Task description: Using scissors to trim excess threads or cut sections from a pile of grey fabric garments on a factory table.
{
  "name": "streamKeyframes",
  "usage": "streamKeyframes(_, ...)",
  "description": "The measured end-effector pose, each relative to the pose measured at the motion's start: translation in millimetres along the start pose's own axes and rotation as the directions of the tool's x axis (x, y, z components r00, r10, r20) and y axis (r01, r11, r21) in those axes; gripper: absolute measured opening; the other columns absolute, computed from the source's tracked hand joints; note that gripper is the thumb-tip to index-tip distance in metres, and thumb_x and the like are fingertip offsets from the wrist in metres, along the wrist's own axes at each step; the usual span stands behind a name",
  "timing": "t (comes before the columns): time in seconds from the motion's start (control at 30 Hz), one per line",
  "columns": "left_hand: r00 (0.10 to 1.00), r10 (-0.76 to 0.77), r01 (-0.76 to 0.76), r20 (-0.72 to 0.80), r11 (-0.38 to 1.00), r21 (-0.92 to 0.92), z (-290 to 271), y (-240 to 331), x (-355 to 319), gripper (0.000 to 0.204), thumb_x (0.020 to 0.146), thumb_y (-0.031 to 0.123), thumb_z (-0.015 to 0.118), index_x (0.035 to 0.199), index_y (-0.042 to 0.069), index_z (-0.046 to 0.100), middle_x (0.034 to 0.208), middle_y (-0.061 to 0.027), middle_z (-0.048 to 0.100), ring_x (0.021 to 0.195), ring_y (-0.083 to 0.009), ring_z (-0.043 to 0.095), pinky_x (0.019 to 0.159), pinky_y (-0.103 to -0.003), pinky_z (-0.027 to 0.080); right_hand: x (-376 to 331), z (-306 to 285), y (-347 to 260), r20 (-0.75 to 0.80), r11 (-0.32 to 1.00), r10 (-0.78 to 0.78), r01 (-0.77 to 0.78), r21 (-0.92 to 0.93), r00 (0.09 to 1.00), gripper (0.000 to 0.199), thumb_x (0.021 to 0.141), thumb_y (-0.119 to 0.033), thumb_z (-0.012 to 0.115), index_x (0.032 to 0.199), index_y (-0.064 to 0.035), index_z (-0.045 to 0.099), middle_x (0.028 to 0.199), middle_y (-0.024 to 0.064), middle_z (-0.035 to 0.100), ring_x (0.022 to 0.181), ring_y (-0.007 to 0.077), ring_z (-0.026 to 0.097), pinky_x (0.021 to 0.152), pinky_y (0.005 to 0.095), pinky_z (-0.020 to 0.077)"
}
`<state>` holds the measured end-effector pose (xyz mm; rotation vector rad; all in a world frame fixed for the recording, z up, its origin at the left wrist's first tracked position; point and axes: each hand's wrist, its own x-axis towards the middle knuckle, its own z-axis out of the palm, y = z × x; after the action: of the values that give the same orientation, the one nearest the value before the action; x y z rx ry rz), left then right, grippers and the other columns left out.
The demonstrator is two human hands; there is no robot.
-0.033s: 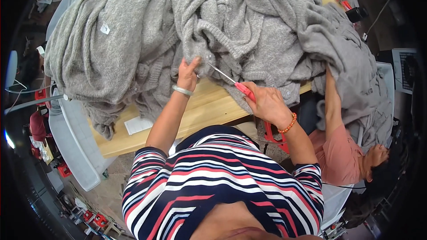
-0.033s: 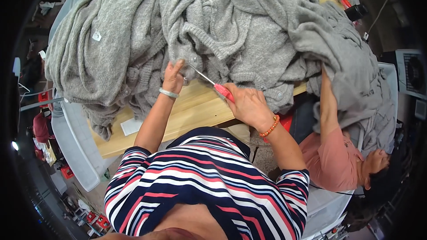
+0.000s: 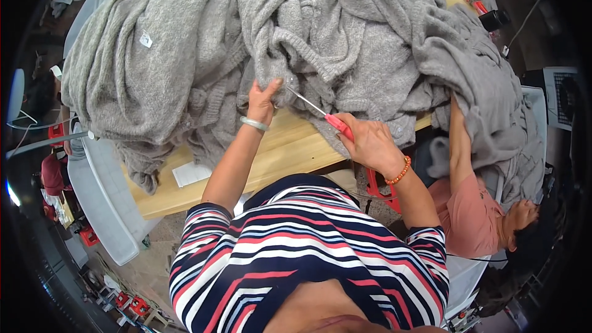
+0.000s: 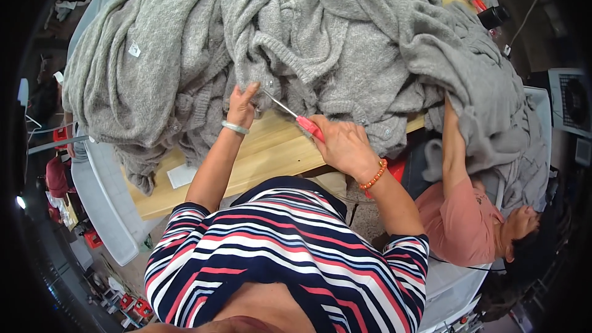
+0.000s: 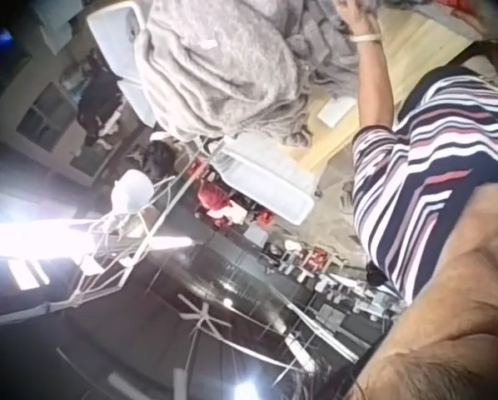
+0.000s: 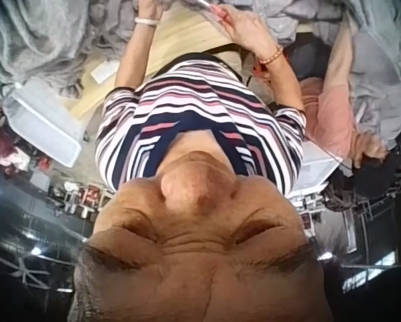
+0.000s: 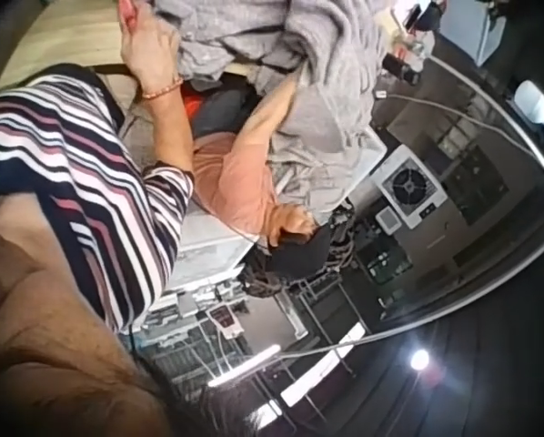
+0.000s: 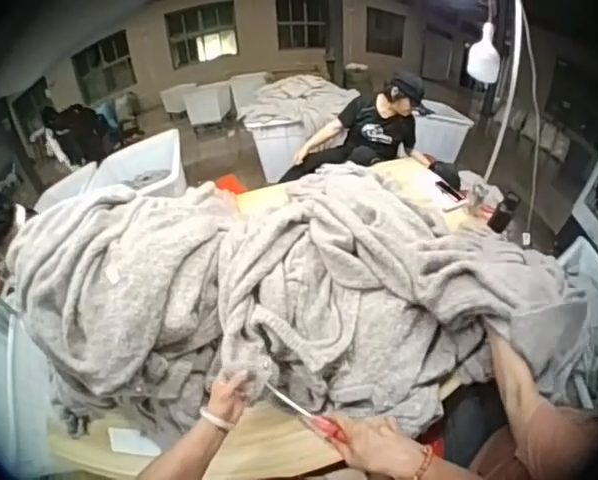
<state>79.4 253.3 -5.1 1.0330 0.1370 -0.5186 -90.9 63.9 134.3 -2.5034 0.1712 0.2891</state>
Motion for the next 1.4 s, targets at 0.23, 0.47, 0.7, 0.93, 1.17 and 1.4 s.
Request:
streamKeyframes(0.23,0.985,-0.162,0.166,-0.064,0.985,0.048,1,-6,11,0.039,0.075,-0.003,0.073,0.11,-0.003,0.055,0.099,-0.0115,0.066,0.088,-0.0219,0.065,0.082,-0.035,0.053,6,1,8,0.005,0.997,0.057,-0.056,-0.045,0.998,0.032,0.085,-0.023,0.061,0.115,-0.0139,0.056,0.076,0.0206,0.065,0.073,0.0409,0.063,0.068,0.0496,0.0497)
streamKeyframes(0.47,0.978,-0.206,0.204,0.025,0.976,0.073,-8,-8,4,0.036,0.078,-0.002,0.07,0.111,-0.004,0.055,0.102,-0.0125,0.065,0.09,-0.0224,0.066,0.083,-0.035,0.053,7,8,14,0.037,0.996,0.065,-0.062,-0.066,0.997,0.034,0.085,-0.024,0.061,0.116,-0.0128,0.055,0.076,0.0206,0.065,0.075,0.0406,0.063,0.071,0.0488,0.0492)
streamKeyframes(0.7,0.989,-0.137,0.129,0.061,0.983,0.128,-13,-7,3,0.034,0.079,-0.001,0.07,0.11,-0.006,0.058,0.103,-0.0126,0.066,0.09,-0.0215,0.065,0.083,-0.033,0.052,8,4,9,0.106,0.995,0.054,-0.044,-0.089,0.993,0.035,0.085,-0.025,0.062,0.116,-0.012,0.055,0.078,0.0201,0.065,0.078,0.0397,0.064,0.072,0.0486,0.0489)
streamKeyframes(0.93,0.982,-0.188,0.183,0.031,0.975,0.13,-19,-15,6,0.031,0.081,0.0,0.068,0.11,-0.006,0.058,0.105,-0.0119,0.065,0.094,-0.0223,0.064,0.087,-0.034,0.05,7,6,3,0.211,0.998,0.044,-0.032,-0.063,0.977,0.032,0.085,-0.026,0.059,0.11,-0.0071,0.056,0.081,0.0207,0.066,0.081,0.0384,0.065,0.072,0.0478,0.0495)
streamKeyframes(1.17,0.965,-0.26,0.259,0.009,0.963,0.071,-39,-21,6,0.033,0.088,0.008,0.062,0.117,-0.004,0.053,0.109,-0.013,0.063,0.098,-0.0234,0.063,0.085,-0.037,0.052,2,8,-6,0.293,0.998,-0.055,0.049,0.028,0.955,0.028,0.085,-0.025,0.058,0.108,-0.0091,0.058,0.082,0.0194,0.066,0.082,0.0388,0.064,0.072,0.0494,0.0493)
streamKeyframes(1.4,0.943,-0.287,0.278,0.169,0.958,0.074,1,32,-17,0.031,0.092,0.017,0.057,0.118,-0.001,0.054,0.106,-0.0108,0.064,0.093,-0.0215,0.064,0.079,-0.035,0.053,11,0,26,-0.063,0.996,0.053,-0.049,0.069,0.997,0.033,0.089,-0.031,0.056,0.116,-0.0141,0.053,0.081,0.0175,0.066,0.08,0.039,0.064,0.074,0.0485,0.0502)
